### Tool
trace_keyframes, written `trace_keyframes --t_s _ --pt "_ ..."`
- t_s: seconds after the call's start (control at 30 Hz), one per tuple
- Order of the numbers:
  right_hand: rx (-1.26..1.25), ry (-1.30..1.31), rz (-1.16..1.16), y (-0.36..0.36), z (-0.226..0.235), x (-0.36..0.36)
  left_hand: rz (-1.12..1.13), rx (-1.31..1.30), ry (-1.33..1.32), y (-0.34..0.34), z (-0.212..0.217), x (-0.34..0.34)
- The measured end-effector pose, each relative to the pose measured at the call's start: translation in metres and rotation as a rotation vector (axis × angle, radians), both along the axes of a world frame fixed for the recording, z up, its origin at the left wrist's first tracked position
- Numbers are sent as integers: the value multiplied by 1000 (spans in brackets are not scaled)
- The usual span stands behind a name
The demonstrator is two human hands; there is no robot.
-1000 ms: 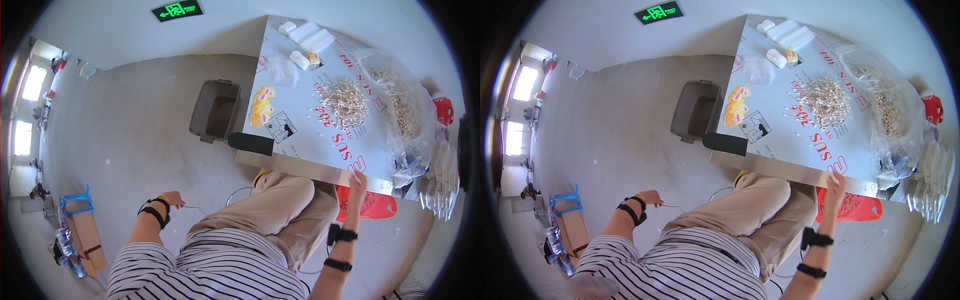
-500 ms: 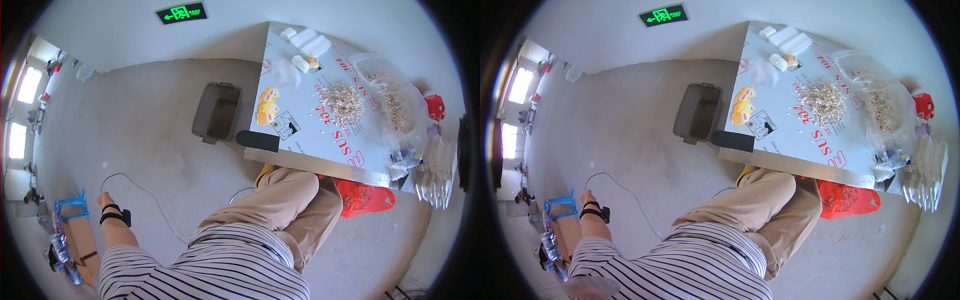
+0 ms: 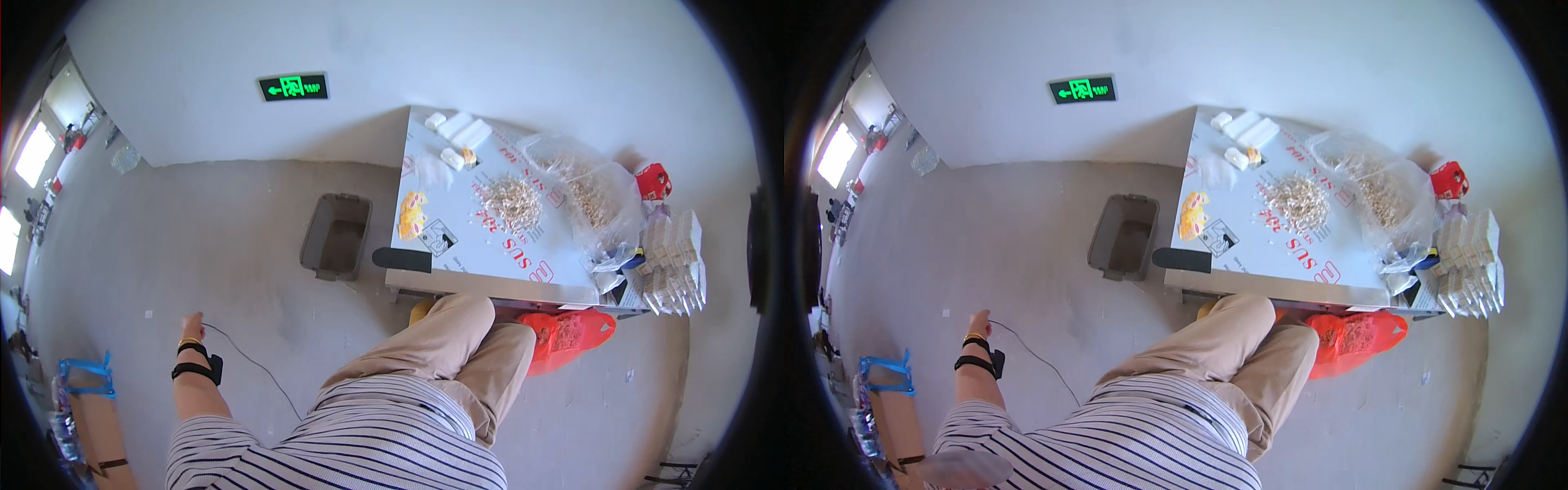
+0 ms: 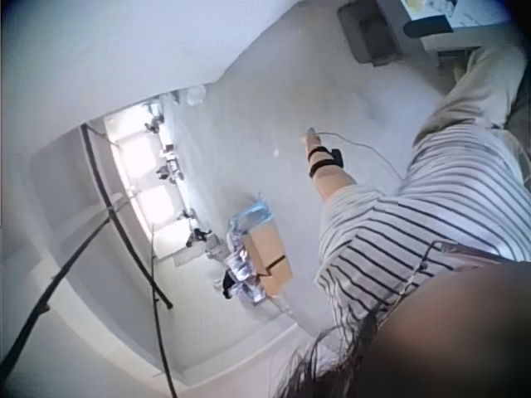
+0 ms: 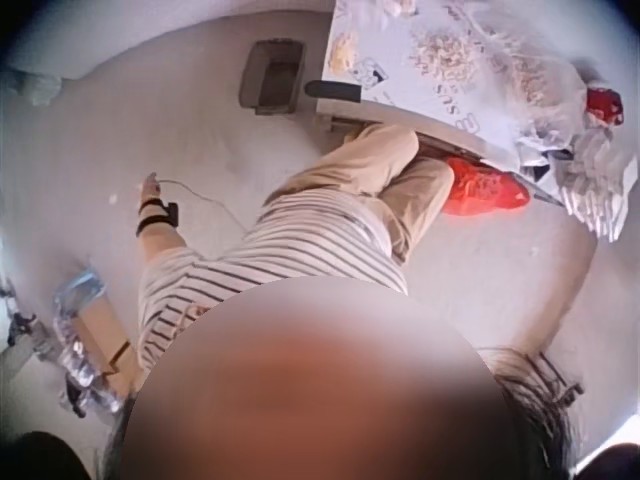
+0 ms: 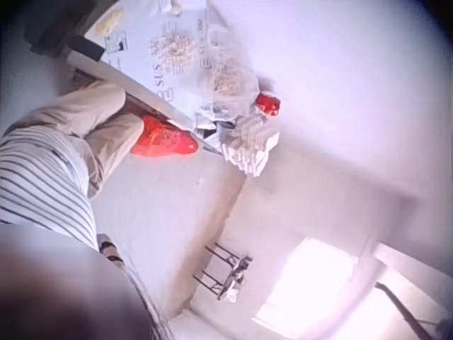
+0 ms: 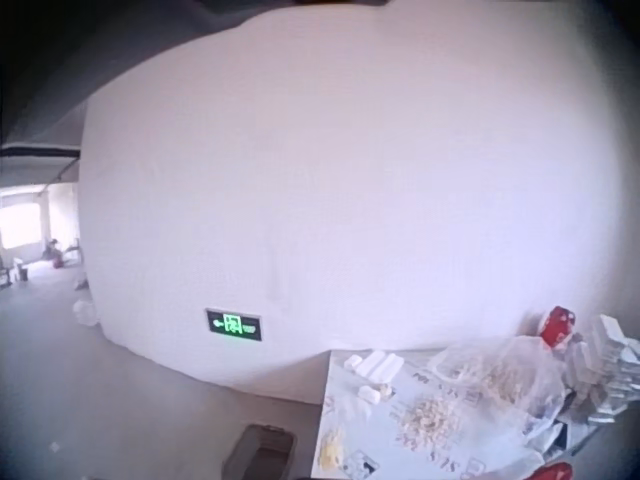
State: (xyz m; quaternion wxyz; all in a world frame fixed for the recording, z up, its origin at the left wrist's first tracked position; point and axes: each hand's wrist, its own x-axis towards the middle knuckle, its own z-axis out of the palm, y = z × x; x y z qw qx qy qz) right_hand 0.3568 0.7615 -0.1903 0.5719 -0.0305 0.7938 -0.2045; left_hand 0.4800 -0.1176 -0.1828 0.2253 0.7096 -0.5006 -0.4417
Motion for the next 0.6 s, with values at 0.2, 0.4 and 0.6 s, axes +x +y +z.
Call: trace_keyframes --t_s 0.2,0.4,0.6 --pt "53 39 190 -19 19 -37 -817 297 -766 41 -13 23" --pt "118 -33 378 -42 46 -50 -878 282 -1125 74 -29 76" --pt "129 -162 578 -58 62 -51 -1074 17 -1288 30 -64 109"
